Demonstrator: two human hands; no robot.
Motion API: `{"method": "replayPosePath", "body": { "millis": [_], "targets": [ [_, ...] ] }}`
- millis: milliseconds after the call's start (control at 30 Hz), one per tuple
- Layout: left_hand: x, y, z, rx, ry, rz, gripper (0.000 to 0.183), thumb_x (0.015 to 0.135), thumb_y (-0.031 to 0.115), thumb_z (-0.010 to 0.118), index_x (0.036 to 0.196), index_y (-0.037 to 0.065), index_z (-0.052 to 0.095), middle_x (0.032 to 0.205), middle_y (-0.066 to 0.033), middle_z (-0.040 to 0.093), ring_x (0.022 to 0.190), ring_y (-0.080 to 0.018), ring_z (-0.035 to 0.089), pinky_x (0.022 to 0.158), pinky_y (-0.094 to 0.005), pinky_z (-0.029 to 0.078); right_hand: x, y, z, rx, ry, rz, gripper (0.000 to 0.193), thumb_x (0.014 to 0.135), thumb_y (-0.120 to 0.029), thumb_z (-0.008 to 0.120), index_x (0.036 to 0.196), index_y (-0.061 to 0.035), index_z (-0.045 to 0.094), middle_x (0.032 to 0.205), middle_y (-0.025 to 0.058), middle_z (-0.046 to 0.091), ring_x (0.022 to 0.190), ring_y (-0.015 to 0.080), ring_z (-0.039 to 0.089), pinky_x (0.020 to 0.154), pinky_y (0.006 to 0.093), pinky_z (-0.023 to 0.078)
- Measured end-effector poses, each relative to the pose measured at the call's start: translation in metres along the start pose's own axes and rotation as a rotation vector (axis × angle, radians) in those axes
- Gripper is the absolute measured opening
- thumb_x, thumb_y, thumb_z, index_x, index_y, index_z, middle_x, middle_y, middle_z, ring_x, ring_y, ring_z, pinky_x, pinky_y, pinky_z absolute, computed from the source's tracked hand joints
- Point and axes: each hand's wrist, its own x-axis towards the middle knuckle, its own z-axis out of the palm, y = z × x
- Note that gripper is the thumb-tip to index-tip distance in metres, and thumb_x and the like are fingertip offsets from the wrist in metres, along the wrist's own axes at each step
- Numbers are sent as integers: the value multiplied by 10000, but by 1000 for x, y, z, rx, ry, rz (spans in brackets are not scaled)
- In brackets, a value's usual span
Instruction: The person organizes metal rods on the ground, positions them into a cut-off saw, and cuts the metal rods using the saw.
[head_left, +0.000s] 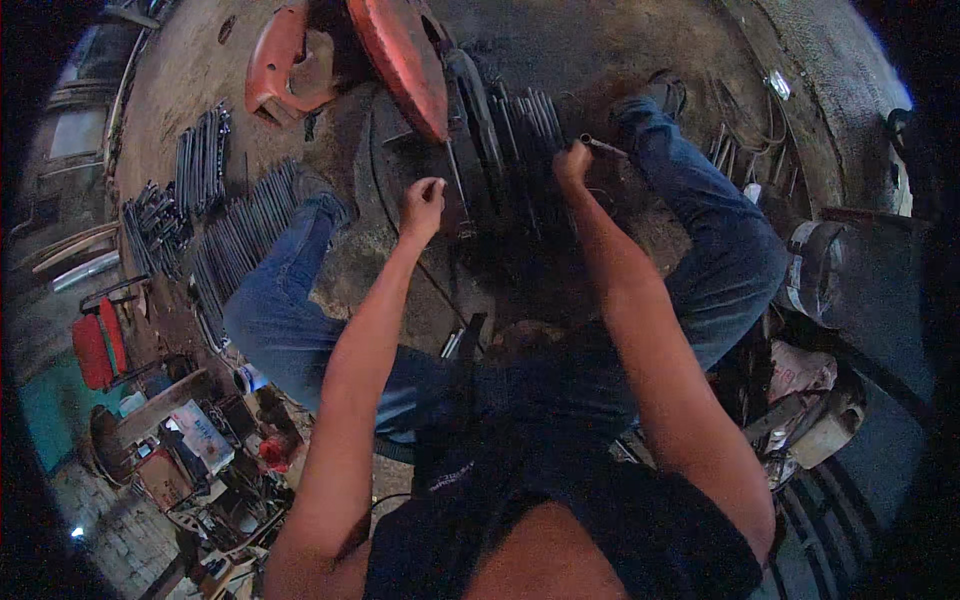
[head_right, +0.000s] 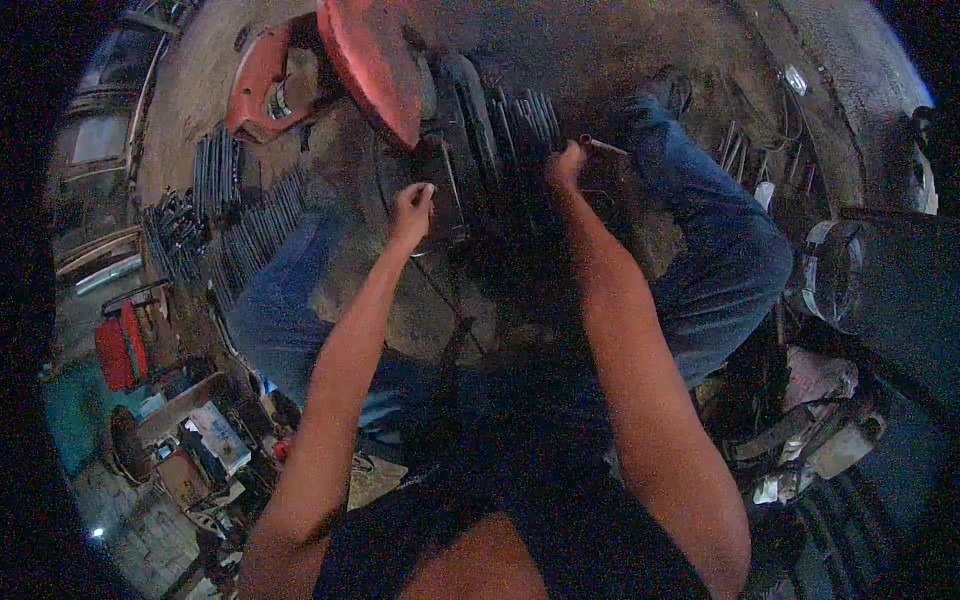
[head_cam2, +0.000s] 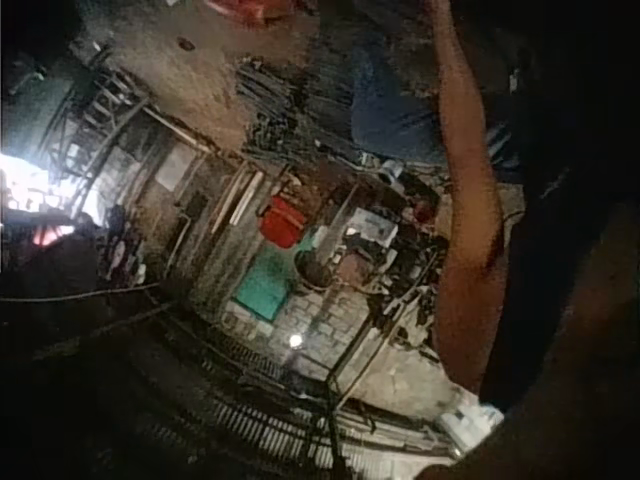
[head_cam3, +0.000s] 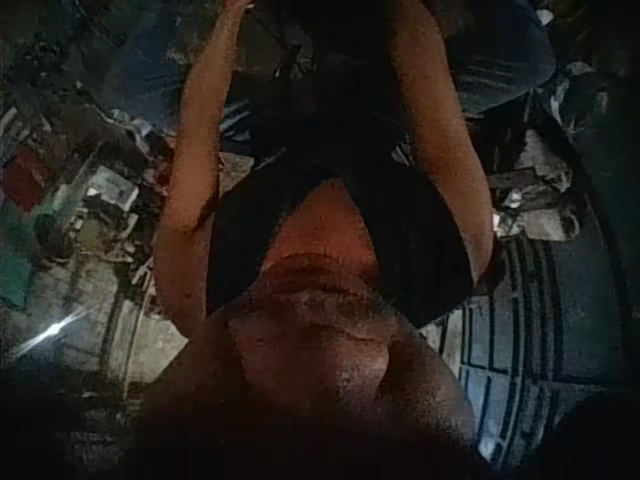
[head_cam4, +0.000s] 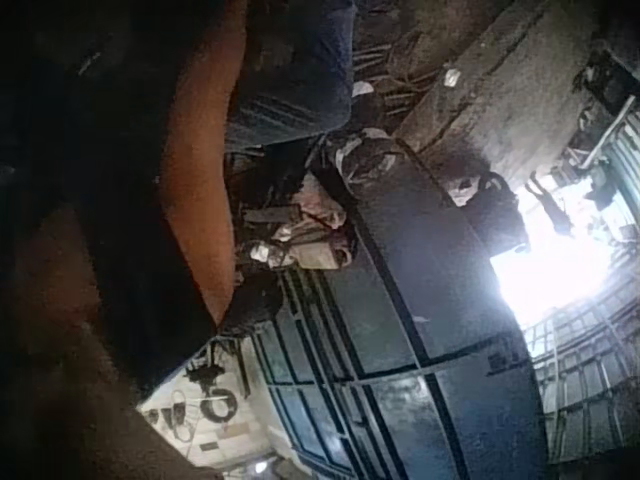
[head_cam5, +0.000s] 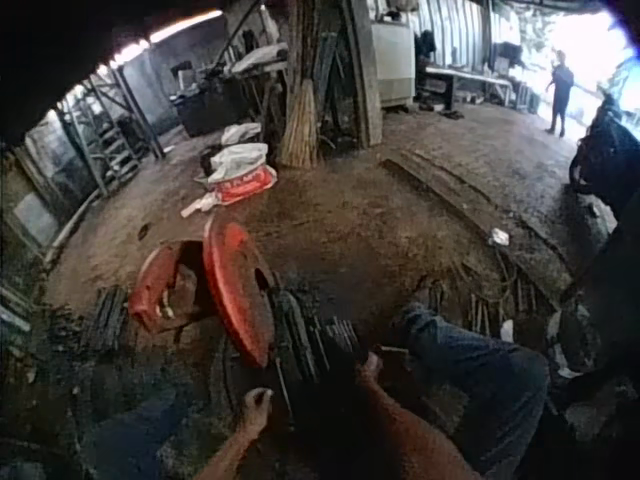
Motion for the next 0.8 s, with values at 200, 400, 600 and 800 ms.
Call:
{"method": "replayPosePath", "body": {
  "millis": [200, 400, 600, 800],
  "targets": [
    [1, 12, -4, 287, 204, 120, 220, 834, 229, 515, 867, 25, 592, 718, -108, 599, 622, -226, 569, 565, -331, 410, -28, -7, -21, -127, 18, -60, 272, 689, -138, 562, 921, 5, 573, 979, 199, 547, 943, 367, 518, 811, 424, 417],
    [-7, 17, -8, 240, 194, 85, 203, 825, 176, 527, 843, -21, 570, 783, -136, 580, 742, -247, 576, 663, -342, 449, -53, 17, -9, -289, 20, -73, 417, 686, -180, 560, 1068, -22, 499, 1153, 230, 426, 1072, 386, 417, 883, 463, 365],
    [4, 2, 3, 248, 239, 100, 195, 804, 186, 547, 840, 1, 595, 784, -138, 602, 765, -249, 591, 668, -333, 452, -43, 34, -6, -364, -36, -11, 484, 687, -209, 588, 1115, -31, 450, 1094, 202, 463, 1042, 385, 435, 879, 449, 379],
    [16, -18, 12, 168, 203, 55, 189, 783, 186, 567, 828, 7, 604, 789, -159, 605, 778, -270, 599, 677, -339, 454, -24, 42, -6, -381, -96, -5, 346, 745, -202, 513, 999, 29, 466, 978, 247, 498, 924, 393, 494, 803, 465, 402]
  ]
}}
